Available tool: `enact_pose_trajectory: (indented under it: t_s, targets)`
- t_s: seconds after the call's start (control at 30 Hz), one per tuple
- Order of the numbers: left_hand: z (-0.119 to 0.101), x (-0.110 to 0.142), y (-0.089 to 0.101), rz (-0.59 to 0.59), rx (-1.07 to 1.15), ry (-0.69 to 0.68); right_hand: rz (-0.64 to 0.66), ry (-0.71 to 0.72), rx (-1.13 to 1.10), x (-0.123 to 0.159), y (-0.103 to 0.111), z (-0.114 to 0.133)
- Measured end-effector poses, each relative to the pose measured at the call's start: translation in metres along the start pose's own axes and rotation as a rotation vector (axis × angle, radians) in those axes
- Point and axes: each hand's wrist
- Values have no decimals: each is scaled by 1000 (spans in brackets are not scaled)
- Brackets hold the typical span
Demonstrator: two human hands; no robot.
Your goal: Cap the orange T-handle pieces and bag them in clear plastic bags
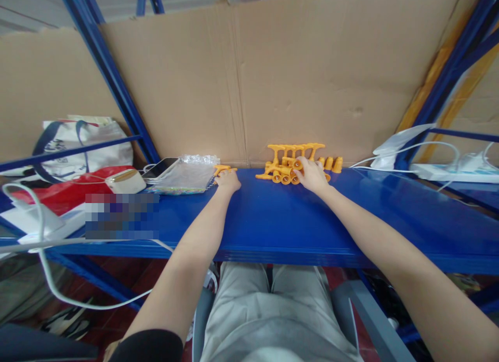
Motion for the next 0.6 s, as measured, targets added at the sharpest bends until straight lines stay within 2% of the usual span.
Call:
enact_pose_trajectory:
  t_s: [0.17,0.6]
  targets:
    - [5,-6,-5,3,24,37,-10,13,13,-1,1,5]
    - [3,-4,-3,8,32,6,152,-110,2,-4,8,11]
Point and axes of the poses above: each hand's wrist, its own x-axis away from the middle knuckle, its own y-axis out of the back of the hand, z = x × y, and after that the axes turned 6 degrees about y, right-handed
